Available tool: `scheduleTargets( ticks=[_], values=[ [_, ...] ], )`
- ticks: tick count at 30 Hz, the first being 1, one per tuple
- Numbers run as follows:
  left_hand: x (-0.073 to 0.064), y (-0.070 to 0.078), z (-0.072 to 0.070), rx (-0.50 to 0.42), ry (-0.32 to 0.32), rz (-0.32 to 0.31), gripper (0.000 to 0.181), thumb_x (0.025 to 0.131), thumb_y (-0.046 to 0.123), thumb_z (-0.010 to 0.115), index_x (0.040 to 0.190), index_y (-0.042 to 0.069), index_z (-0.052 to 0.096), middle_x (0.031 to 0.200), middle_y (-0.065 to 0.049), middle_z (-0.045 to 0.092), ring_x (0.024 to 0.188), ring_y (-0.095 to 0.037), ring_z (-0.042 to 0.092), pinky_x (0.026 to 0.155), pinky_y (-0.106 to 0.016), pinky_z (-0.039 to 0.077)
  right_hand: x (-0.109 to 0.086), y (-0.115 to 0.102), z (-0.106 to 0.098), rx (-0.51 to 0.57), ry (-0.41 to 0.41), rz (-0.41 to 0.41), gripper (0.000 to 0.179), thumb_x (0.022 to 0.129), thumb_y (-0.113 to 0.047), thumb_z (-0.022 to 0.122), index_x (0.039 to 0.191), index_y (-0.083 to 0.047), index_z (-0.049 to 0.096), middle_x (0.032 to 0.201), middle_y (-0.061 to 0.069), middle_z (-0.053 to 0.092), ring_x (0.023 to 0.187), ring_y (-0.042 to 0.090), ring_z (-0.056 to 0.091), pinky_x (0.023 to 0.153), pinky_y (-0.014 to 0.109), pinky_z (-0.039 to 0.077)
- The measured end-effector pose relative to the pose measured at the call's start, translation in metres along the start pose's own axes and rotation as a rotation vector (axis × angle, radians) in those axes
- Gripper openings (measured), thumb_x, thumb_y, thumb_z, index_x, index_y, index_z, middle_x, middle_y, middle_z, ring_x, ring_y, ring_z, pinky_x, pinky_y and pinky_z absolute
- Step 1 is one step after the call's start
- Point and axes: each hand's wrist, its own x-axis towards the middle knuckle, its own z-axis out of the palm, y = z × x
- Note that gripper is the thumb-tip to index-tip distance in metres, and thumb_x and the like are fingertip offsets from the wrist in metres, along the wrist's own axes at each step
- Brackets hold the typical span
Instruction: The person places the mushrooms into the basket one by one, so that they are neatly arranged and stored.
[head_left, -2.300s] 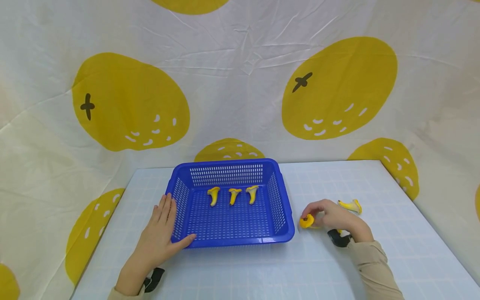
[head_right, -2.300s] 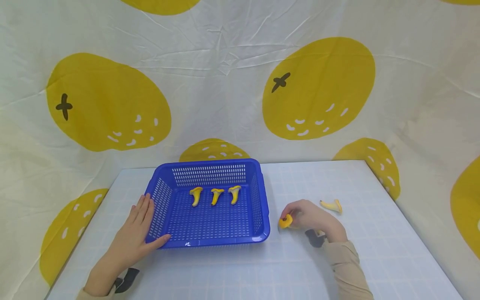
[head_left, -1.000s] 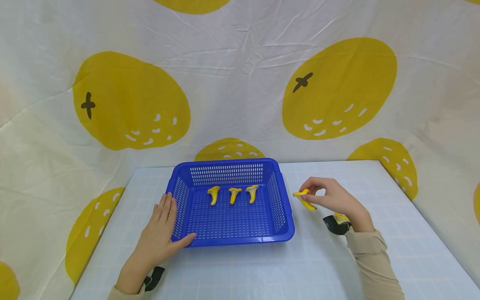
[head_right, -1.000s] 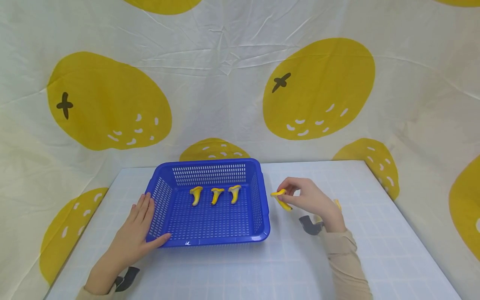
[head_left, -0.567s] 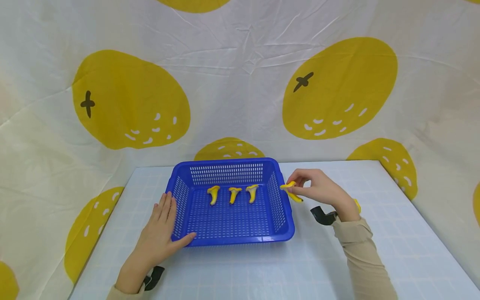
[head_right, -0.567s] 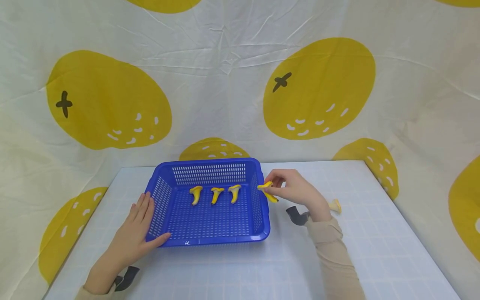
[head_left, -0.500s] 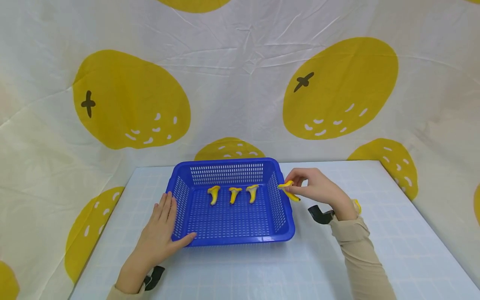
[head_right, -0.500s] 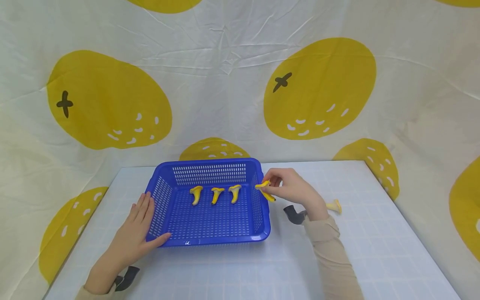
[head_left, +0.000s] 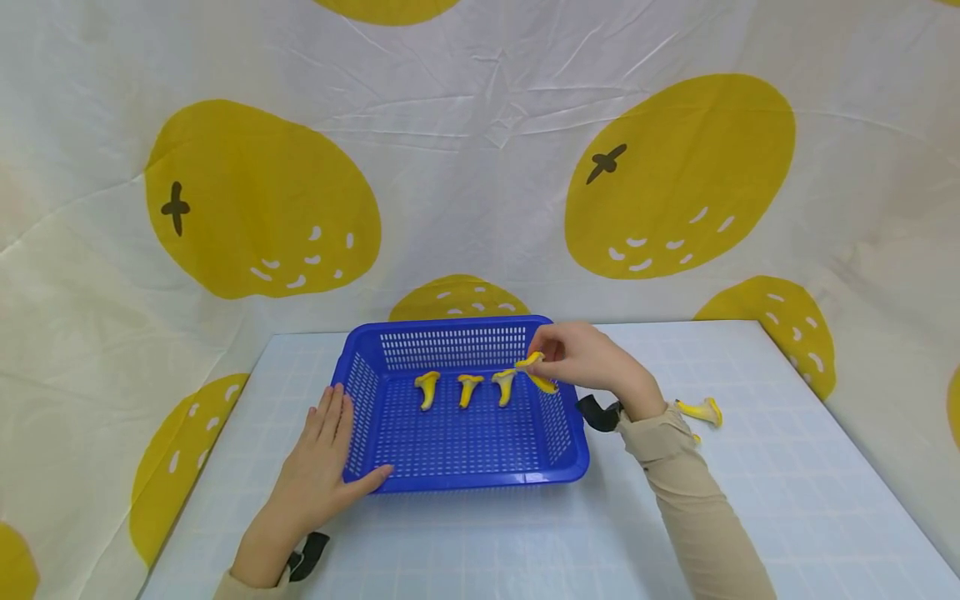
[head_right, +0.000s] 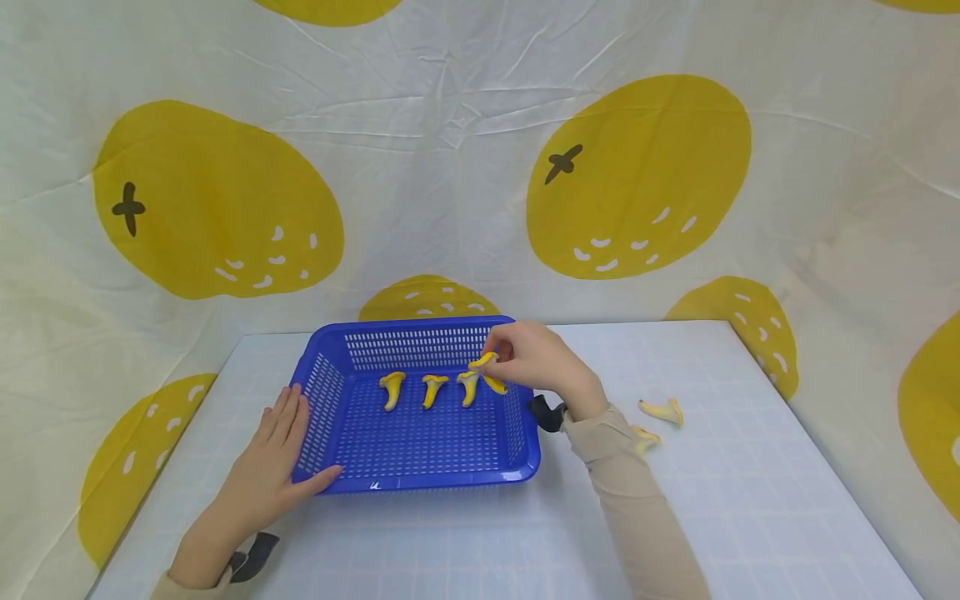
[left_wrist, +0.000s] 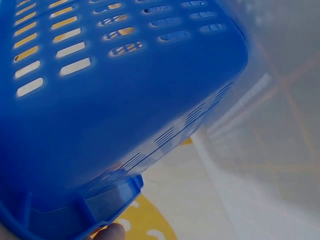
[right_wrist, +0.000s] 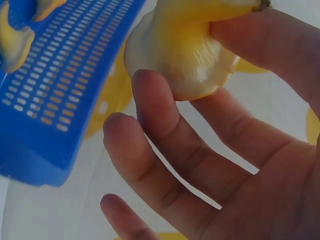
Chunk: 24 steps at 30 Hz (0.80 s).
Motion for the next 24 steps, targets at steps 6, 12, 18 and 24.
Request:
scheduleTargets(
  ticks=[6,12,18,24],
  values=[
    [0.0,0.0,0.0,-0.003,0.001,0.003,0.112,0.086,0.065,0.062,0.151,-0.015,0.017,0.161,-0.031,0.007,0.15,-0.041,0.002,0.12,-0.038,-0.007,0.019,-0.016,0.005,-0.087,-0.016,-0.022,0.015,0.087,-0.025,0.075,0.09,-0.012,0.069,0.069,-0.002,0.059,0.062,0.015,0.053,0.058,0.031,0.047],
    [0.0,0.0,-0.001,-0.006,-0.019,-0.015,0.113,0.086,0.066,0.06,0.152,-0.014,0.015,0.161,-0.03,0.006,0.15,-0.041,0.001,0.121,-0.041,-0.006,0.038,-0.034,0.012,-0.162,-0.015,-0.051,0.018,0.087,-0.028,0.076,0.089,-0.011,0.069,0.067,-0.001,0.057,0.06,0.014,0.051,0.058,0.03,0.044],
    [0.0,0.001,0.0,-0.012,-0.027,-0.025,0.114,0.085,0.067,0.061,0.152,-0.013,0.015,0.161,-0.029,0.005,0.15,-0.041,0.001,0.121,-0.042,-0.004,0.059,-0.046,0.023,-0.164,-0.055,-0.048,0.02,0.087,-0.031,0.075,0.092,-0.011,0.073,0.07,-0.002,0.062,0.062,0.013,0.055,0.059,0.029,0.048],
    [0.001,0.0,-0.001,-0.006,-0.028,-0.027,0.113,0.086,0.067,0.06,0.152,-0.013,0.016,0.161,-0.03,0.006,0.15,-0.042,0.003,0.121,-0.045,-0.002,0.077,-0.051,0.037,-0.145,-0.092,-0.039,0.023,0.087,-0.033,0.075,0.096,-0.012,0.073,0.079,-0.002,0.066,0.067,0.013,0.058,0.062,0.028,0.05]
  ],
)
